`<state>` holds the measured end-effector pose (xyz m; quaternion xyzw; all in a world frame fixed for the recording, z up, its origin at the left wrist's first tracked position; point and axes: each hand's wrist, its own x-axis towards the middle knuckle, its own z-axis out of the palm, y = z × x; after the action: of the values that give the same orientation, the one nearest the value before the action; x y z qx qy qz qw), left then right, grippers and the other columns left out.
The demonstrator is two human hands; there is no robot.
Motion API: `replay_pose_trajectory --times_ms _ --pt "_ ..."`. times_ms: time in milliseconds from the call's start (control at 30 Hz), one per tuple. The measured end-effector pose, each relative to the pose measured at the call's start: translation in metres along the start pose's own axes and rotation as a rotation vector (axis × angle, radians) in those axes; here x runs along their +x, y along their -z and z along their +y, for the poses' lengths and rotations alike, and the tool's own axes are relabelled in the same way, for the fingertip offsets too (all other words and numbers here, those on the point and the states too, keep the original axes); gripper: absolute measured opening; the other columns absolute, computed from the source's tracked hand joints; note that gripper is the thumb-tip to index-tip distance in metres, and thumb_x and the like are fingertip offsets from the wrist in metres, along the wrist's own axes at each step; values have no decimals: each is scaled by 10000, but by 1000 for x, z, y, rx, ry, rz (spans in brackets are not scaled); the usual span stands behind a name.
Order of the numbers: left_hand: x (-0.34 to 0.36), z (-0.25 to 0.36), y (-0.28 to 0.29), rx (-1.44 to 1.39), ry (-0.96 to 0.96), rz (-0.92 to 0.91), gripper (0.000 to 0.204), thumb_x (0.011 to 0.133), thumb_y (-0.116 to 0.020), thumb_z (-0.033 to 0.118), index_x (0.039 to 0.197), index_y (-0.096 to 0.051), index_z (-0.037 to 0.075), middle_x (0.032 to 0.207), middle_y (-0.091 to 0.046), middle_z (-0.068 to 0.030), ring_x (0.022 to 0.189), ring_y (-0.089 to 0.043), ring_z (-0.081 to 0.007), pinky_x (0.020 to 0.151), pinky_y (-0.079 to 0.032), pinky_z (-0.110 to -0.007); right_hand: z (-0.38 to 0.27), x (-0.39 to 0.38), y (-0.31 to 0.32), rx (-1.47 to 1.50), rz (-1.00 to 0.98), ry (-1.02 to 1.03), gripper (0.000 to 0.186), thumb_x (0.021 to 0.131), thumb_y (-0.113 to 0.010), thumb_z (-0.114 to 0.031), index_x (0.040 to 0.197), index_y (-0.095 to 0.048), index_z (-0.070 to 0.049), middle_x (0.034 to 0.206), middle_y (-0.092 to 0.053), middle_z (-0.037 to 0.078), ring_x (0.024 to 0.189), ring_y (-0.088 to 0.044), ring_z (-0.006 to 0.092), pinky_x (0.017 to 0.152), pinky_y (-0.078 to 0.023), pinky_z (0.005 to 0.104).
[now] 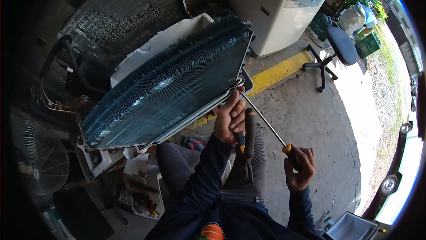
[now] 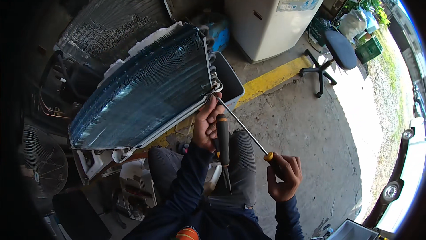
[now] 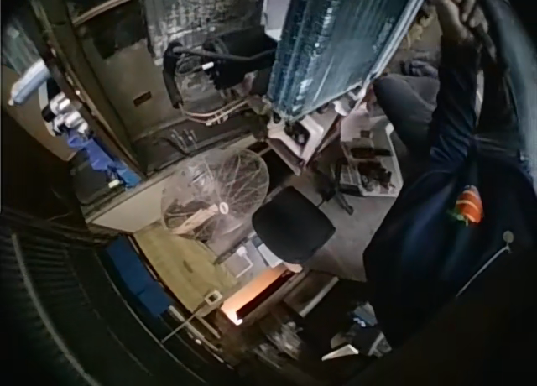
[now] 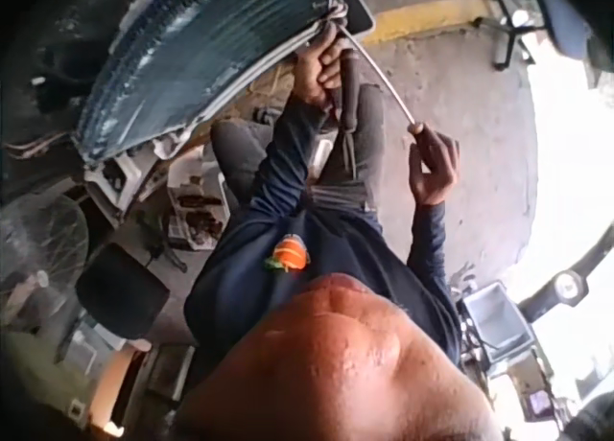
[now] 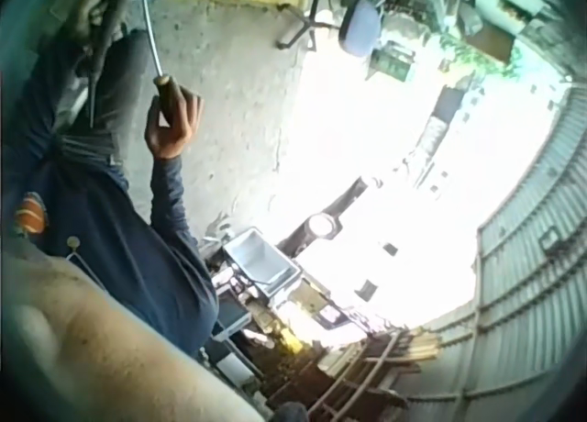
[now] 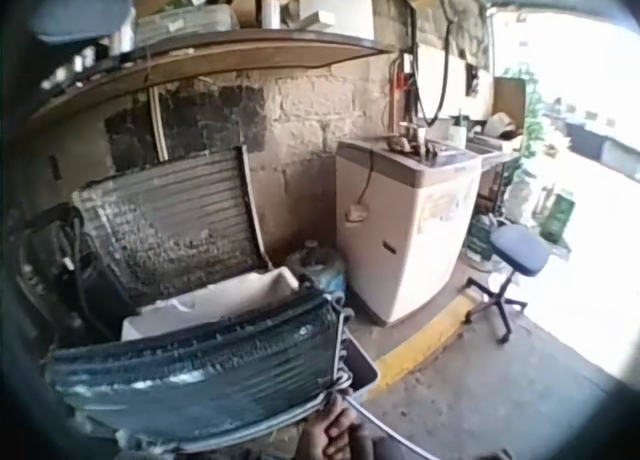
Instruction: Repairing an air conditioner evaporator coil using a screwdriver and pliers.
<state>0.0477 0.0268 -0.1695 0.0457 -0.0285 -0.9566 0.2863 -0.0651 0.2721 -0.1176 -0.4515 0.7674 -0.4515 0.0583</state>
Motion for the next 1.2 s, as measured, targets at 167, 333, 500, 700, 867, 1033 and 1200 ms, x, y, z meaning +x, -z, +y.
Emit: replay_pose_trajectory --times_ms 167,333,500,700,867,1033,1200 --pt "0 -1 9 -45 13 -27 283 1123 -536 336 1346 -552 164 672 -459 65 379 -241 -16 305 -226 -188 -3 -4 -3 -58 39 88 497 652 -738 78 1138 -750 -25 961 -700 103 794 -564 228 686 -477 321" --pt "2 2 11 12 32 -6 263 1112 -564 344 1316 -570 178 756 -526 58 394 -265 -10 308 -233 -196 -8 -11 -15 -23 60 24 475 657 -759 88 1111 -746 -49 964 -685 95 805 -566 225 690 -481 325" --pt "3 0 5 -41 47 64 258 1110 -565 331 1325 -558 187 917 -599 32 416 -312 -9 314 -252 -190 -11 -14 -25 -193 177 50 445 668 -792 95 1075 -734 -75 984 -663 87 801 -572 216 678 -483 325" --pt "5 -8 13 -21 -8 63 254 1106 -577 335 1312 -568 186 995 -612 28 413 -308 -9 322 -240 -192 -7 -19 -26 -206 192 69 424 691 -812 102 1059 -723 -89 1024 -644 88 776 -588 205 647 -492 320" --pt "1 -14 10 114 -45 83 286 1091 -607 339 1325 -575 179 1032 -628 30 405 -298 -10 324 -234 -199 -6 -21 -20 -265 197 156 430 707 -803 130 1081 -715 -63 1053 -635 101 769 -622 204 625 -515 311" --pt "-12 -16 -11 337 -83 149 315 1075 -631 337 1325 -590 149 1010 -647 24 393 -286 -10 325 -230 -207 -9 -31 -15 -127 178 -7 433 715 -805 132 1098 -709 -46 1070 -638 106 837 -652 223 698 -551 320" --pt "-38 -11 -46 592 -133 161 295 1067 -647 299 1285 -623 101 853 -636 12 391 -292 -12 342 -230 -208 -7 -48 -15 278 101 -254 433 720 -815 112 1112 -702 -33 1085 -648 103 920 -663 243 817 -570 336"
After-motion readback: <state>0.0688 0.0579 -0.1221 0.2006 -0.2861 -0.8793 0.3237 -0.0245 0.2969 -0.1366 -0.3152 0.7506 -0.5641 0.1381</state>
